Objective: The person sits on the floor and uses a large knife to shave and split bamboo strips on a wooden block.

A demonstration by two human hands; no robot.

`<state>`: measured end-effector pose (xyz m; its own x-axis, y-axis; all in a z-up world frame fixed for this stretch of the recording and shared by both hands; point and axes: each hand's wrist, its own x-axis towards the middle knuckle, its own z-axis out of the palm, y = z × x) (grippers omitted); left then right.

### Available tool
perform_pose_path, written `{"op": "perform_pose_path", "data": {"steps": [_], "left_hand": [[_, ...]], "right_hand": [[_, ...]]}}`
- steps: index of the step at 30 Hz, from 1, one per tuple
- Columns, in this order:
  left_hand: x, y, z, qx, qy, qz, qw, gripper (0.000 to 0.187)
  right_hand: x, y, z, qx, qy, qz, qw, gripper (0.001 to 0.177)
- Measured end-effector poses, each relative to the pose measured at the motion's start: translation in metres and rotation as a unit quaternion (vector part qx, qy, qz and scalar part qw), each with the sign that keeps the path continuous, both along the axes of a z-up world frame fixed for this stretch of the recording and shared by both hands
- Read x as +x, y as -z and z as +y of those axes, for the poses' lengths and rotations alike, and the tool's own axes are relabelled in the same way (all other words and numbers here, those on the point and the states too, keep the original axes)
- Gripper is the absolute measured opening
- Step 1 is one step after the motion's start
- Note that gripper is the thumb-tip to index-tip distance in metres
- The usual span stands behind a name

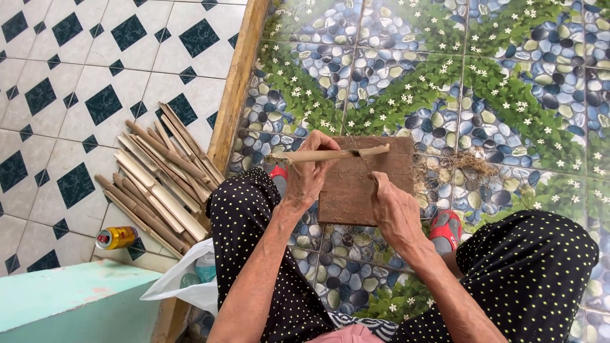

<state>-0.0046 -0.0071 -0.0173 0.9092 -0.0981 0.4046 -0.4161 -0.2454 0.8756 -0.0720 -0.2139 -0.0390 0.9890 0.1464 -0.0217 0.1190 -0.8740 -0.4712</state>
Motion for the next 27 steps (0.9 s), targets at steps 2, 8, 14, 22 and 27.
{"op": "perform_pose_path", "data": {"steps": [2, 8, 14, 22, 27], "left_hand": [[0.002, -0.003, -0.002, -0.004, -0.01, -0.003, 1.0, 0.006], [-0.005, -0.009, -0.004, 0.015, -0.041, -0.011, 0.999, 0.007], [-0.007, -0.01, -0.006, 0.008, -0.026, 0.002, 1.0, 0.008], [-0.009, -0.013, -0.006, 0.013, -0.018, 0.0, 1.0, 0.006], [0.003, -0.001, -0.008, 0.043, -0.001, -0.007, 0.999, 0.005]], "right_hand": [[-0.004, -0.022, 0.005, -0.017, -0.002, -0.004, 1.0, 0.029], [-0.016, -0.042, 0.016, -0.041, 0.005, 0.02, 0.999, 0.032], [-0.011, -0.031, 0.019, -0.064, 0.006, 0.028, 0.998, 0.034], [-0.007, -0.023, 0.015, -0.026, 0.005, 0.016, 1.0, 0.033], [0.019, 0.066, -0.048, -0.03, 0.054, 0.095, 0.994, 0.032]]}}
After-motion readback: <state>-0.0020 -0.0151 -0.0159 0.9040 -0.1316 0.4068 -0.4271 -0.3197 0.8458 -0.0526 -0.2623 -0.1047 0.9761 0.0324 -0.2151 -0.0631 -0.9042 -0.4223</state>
